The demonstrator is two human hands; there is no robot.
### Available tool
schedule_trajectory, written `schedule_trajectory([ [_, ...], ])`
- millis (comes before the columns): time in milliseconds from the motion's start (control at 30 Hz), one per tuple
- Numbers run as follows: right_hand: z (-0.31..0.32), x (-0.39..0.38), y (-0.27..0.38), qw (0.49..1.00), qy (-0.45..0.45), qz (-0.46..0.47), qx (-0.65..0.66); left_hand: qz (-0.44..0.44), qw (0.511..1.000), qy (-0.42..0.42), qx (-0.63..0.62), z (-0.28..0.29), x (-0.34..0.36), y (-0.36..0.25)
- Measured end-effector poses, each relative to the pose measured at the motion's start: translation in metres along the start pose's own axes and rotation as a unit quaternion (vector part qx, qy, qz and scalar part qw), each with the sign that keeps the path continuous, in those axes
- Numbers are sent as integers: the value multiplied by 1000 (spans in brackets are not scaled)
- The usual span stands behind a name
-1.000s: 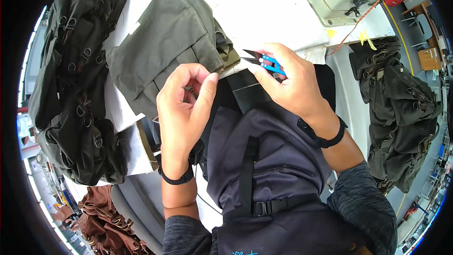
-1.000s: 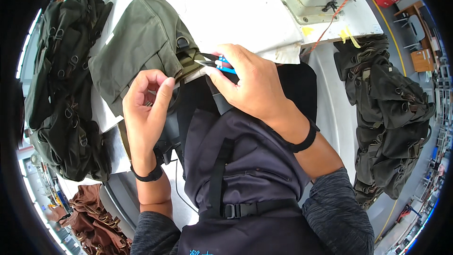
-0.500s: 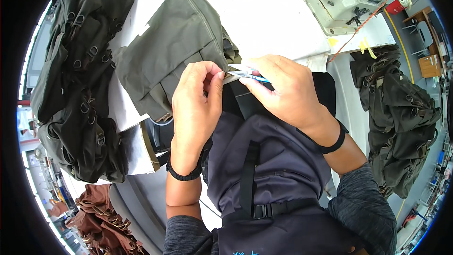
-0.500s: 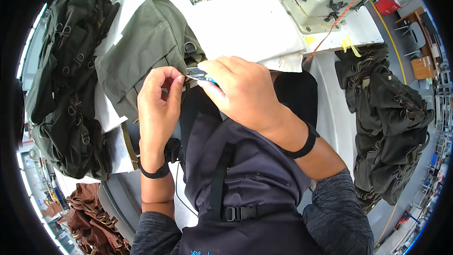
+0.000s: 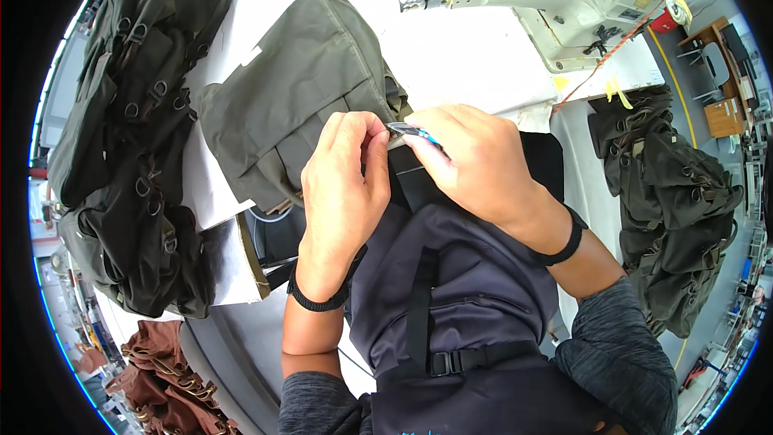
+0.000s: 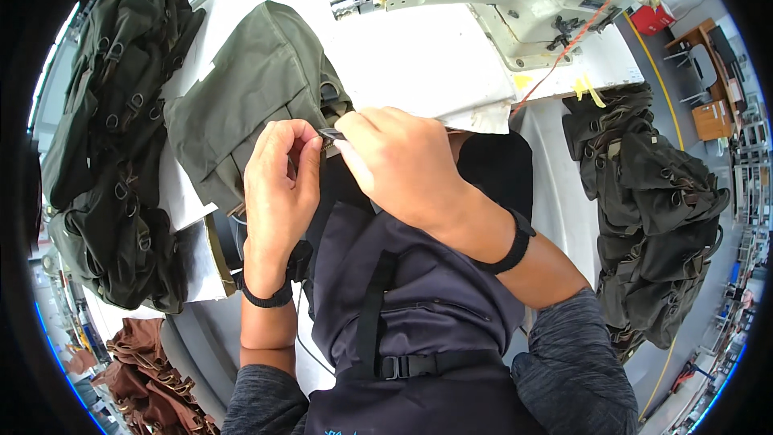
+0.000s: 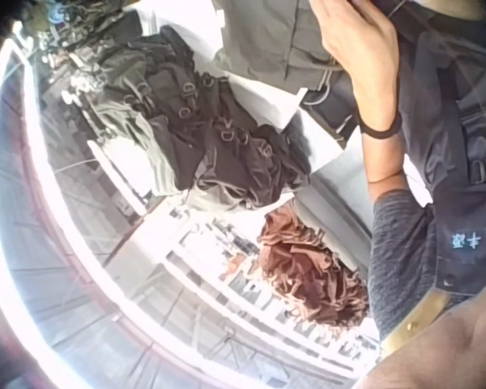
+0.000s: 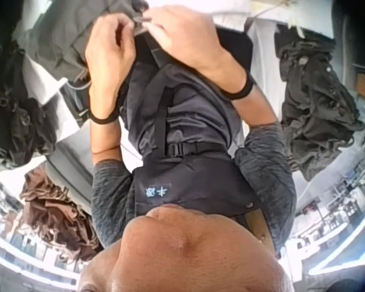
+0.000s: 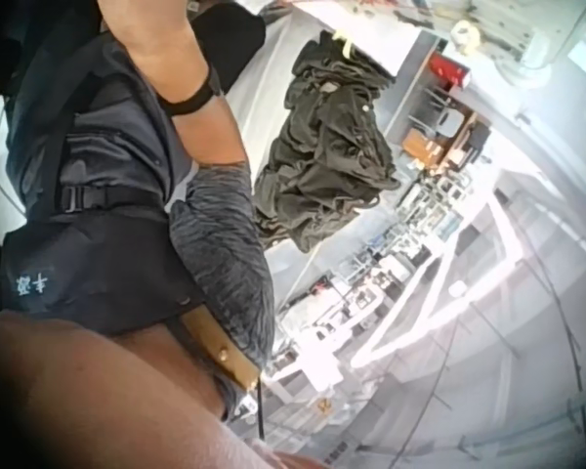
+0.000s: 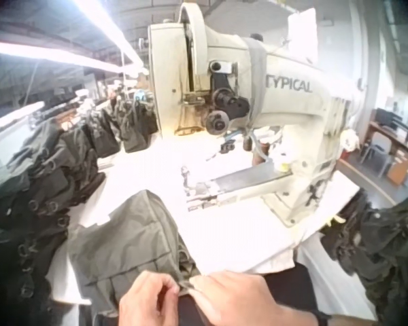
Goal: The person uses a sewing machine to stitch the zipper area of a green canvas bag. They trim loose threads with scissors, adjust the bag's position under the needle, and guide the fabric through the machine. The person handles multiple bags, stacking finished ones and preparing new ones for sewing.
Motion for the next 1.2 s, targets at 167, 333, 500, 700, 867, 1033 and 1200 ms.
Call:
schedule_trajectory([
  [167,1,-12,-55,994,15,-104,-21,16,996,30,-78,-1,-26,0],
  [333,-3,17,-103,983,-40,-54,-172,84,976,182,-84,-48,-76,16],
  [500,-31,-16,-94,961,58,-230,145,255,910,186,-268,-86,-119,56],
  [700,-75,-7,-26,835,126,-257,469,232,859,69,-451,-85,-101,46],
  [867,-66,4,-24,741,74,-308,592,175,809,-41,-559,-58,-49,20],
  [1033,-55,24,-19,746,68,-279,600,175,692,-157,-683,-47,-5,22],
  [1200,-59,41,-27,766,70,-270,579,225,613,-128,-746,-53,19,31],
])
Point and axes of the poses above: each hand's wrist, its own x-axis towards the middle knuckle, its own z-axis out of the back of the hand, y = z × x, the point moved 10 cm from there along x, towards the middle knuckle, and after that the axes turned 8 degrees about -x, right-handed, at the moved point
